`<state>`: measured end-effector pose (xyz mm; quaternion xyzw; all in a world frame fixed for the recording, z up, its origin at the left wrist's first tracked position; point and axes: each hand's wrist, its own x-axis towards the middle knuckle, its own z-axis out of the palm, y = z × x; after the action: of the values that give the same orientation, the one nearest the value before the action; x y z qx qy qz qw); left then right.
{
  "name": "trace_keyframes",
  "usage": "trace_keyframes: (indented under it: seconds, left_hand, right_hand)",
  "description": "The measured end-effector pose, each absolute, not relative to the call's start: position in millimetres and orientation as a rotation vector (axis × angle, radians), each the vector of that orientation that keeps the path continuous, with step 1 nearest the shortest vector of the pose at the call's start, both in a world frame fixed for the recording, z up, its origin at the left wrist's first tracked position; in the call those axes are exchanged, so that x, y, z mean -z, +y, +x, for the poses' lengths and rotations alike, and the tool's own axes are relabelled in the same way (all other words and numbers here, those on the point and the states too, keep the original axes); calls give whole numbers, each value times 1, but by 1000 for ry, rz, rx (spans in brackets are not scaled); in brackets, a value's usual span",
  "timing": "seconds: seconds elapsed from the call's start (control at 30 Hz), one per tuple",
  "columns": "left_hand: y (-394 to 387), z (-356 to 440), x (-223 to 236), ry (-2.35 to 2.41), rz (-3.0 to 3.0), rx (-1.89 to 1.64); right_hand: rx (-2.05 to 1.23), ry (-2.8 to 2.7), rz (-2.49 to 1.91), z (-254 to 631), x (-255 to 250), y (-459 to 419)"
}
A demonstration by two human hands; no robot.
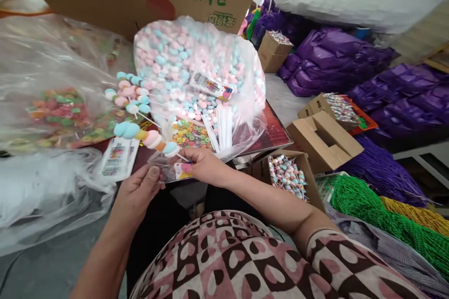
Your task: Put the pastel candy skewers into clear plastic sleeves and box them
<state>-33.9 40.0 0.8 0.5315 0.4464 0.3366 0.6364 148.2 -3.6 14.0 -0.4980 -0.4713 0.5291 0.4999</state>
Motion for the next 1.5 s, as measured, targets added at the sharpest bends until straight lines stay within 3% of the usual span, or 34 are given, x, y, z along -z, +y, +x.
trace_keyframes:
  seconds: [0.3, 0.53, 0.9, 1.5]
  left_hand:
    - [33, -9, -5, 1106, 1124, -860]
    - [42, -13, -9, 934, 862, -1052]
    - [50, -35, -6, 622, 578, -985]
    - [47, -38, -5, 720, 803, -944]
  right_hand:
    - [-1295, -1013, -1289, 158, -4, -11]
    - [-1114, -931, -1314, 174, -37, -22]
    - [-813, -1499, -1655, 221, -66, -63]
    - [-415, -1833, -1601, 235, -60, -60]
